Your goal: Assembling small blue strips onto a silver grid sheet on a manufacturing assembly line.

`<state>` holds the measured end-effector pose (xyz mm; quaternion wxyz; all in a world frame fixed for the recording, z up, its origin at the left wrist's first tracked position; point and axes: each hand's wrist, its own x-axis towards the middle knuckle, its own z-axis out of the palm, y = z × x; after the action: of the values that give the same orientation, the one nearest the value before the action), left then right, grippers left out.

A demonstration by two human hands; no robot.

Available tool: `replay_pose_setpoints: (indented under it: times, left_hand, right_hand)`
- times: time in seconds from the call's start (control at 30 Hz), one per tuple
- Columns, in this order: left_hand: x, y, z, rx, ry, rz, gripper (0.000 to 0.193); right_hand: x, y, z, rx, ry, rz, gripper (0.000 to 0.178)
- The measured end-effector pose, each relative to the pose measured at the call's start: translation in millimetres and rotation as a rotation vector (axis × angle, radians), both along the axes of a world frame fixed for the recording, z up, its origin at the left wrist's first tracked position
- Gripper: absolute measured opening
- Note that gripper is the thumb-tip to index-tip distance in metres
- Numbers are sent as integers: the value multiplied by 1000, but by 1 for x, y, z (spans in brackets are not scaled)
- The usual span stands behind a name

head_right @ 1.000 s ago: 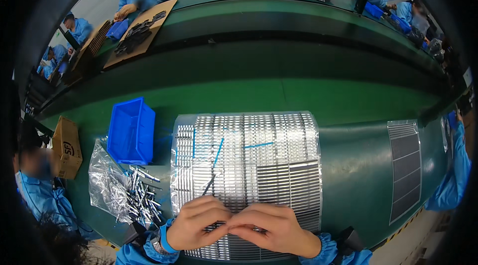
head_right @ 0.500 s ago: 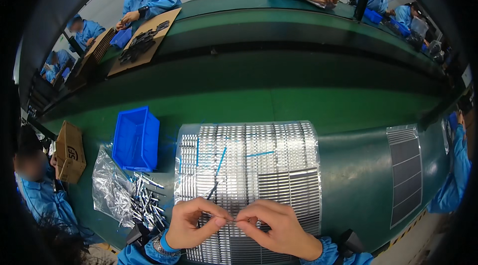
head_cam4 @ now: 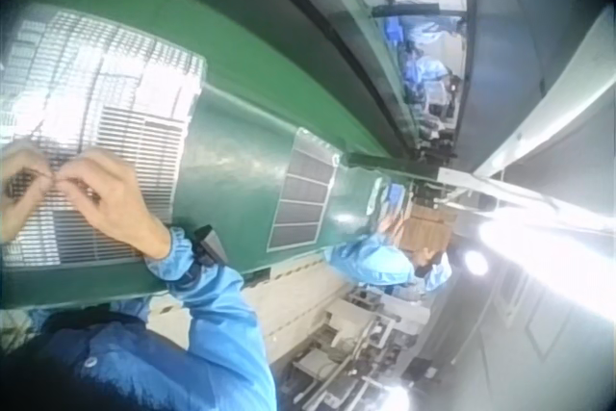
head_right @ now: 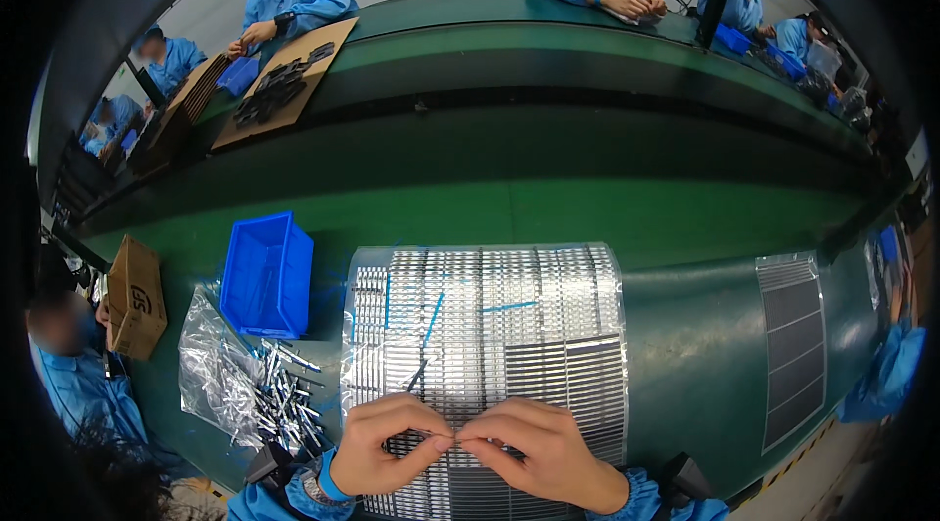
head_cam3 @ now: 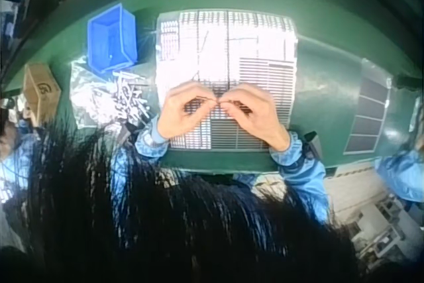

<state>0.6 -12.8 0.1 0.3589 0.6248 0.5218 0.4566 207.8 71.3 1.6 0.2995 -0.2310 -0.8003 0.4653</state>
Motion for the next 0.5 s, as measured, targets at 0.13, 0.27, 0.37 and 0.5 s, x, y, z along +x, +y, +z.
replay_pose_setpoints:
  times: [0.13,0.27,0.37,0.5]
  left_hand:
    - [0,-2,1,-52,-40,31,11]
    - [-2,-1,-1,-98,-107,-11,11]
    - [-2,-2,0,-102,-107,-20,11]
    - [-5,0,-2,-104,-115,-123,11]
  right_hand:
    - [0,-1,2,-41,-16,-7,15]
    - [-1,-1,2,-78,-25,7,14]
    - [1,0,4,-78,-36,22,13]
    - [2,0,2,-84,-16,37,12]
